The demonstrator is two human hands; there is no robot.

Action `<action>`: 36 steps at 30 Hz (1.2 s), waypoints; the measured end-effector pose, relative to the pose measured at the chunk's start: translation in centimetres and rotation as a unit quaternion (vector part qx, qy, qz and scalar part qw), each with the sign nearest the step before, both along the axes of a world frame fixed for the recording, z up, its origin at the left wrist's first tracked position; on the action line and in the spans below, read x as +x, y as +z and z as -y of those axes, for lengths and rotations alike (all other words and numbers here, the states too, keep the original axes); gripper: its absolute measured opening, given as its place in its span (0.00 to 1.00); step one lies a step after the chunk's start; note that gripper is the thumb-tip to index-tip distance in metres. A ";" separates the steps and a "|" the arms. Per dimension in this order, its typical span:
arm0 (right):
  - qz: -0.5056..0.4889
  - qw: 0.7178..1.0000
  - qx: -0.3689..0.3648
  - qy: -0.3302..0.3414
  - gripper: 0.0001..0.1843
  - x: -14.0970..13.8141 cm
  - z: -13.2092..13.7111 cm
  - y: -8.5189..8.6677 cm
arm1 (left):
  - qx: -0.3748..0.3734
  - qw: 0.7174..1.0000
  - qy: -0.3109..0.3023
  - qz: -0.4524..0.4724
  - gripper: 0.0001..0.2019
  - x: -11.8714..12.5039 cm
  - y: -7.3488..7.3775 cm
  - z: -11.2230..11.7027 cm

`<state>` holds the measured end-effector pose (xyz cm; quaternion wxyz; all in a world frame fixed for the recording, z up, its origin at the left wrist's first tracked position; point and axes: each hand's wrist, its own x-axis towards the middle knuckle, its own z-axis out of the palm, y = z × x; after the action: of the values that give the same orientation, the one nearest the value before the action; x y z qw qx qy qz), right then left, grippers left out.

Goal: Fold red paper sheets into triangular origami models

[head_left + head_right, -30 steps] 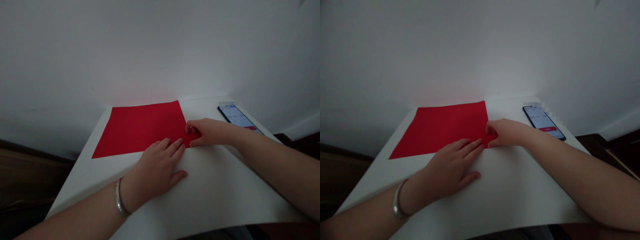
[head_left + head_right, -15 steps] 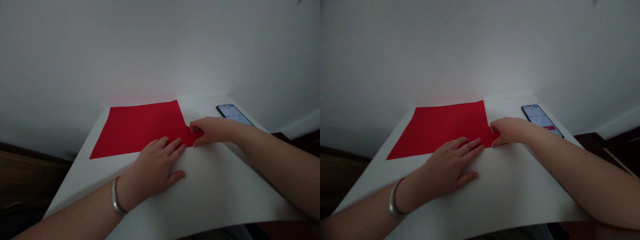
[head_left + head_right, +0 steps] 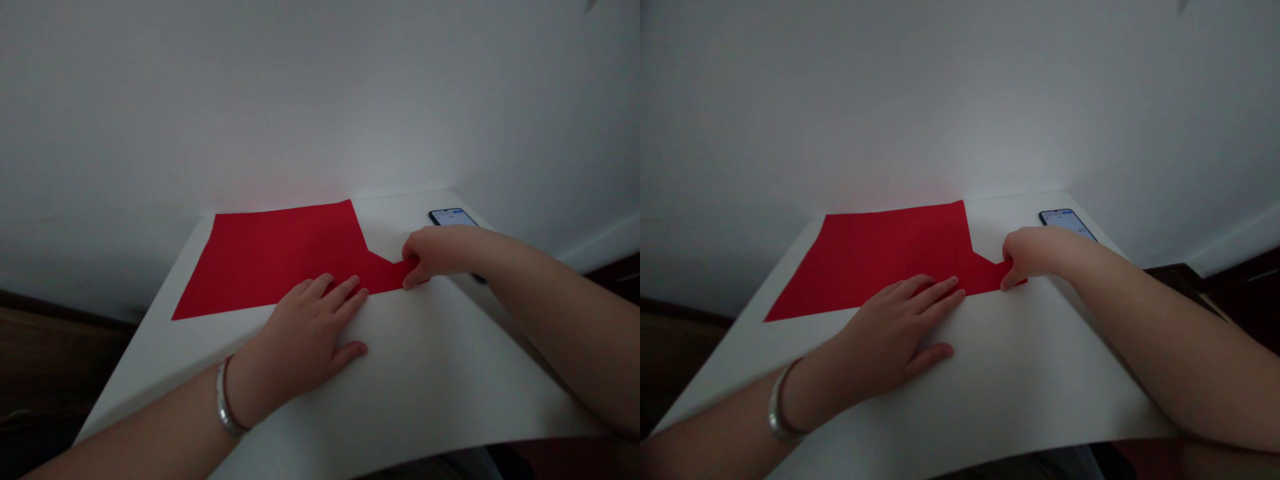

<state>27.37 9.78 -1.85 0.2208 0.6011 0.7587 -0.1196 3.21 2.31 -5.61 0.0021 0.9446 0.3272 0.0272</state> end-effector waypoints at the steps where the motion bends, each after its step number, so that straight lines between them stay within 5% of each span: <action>1: 0.003 1.000 -0.005 -0.002 0.19 0.0 -0.1 0.1 | 0.000 1.000 0.000 0.000 0.30 0.0 0.0 0.0; 12: 0.025 0.993 -0.115 -0.028 0.17 1.0 -0.6 0.7 | -0.004 1.000 0.003 -0.005 0.31 0.1 0.0 -0.2; 21: -0.041 0.996 -0.082 -0.012 0.05 3.1 -0.5 1.3 | -0.008 1.000 0.003 0.002 0.31 0.0 0.1 0.0; 24: -0.069 0.994 0.083 0.025 0.08 2.4 0.5 1.9 | -0.005 1.000 0.004 0.009 0.30 -0.1 0.2 0.1; 27: -0.175 0.963 0.197 0.062 0.17 0.3 2.9 1.2 | 0.002 1.000 0.000 0.014 0.30 -0.1 0.4 0.2; 30: -0.230 0.935 0.185 0.196 0.24 -1.9 5.9 -0.9 | 0.011 1.000 0.002 0.014 0.31 0.0 0.6 0.2; 33: -0.222 0.935 0.163 0.224 0.41 -3.3 8.1 -2.9 | 0.014 1.000 0.008 0.006 0.31 0.2 0.6 0.2; 36: -0.195 0.943 0.150 0.223 0.45 -3.9 8.7 -3.8 | 0.018 1.000 0.019 -0.002 0.30 0.2 0.5 0.3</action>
<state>23.43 1.07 -5.65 -0.0035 0.4079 0.9106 -0.0670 3.42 2.04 -5.09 -0.0156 0.9381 0.3447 0.0310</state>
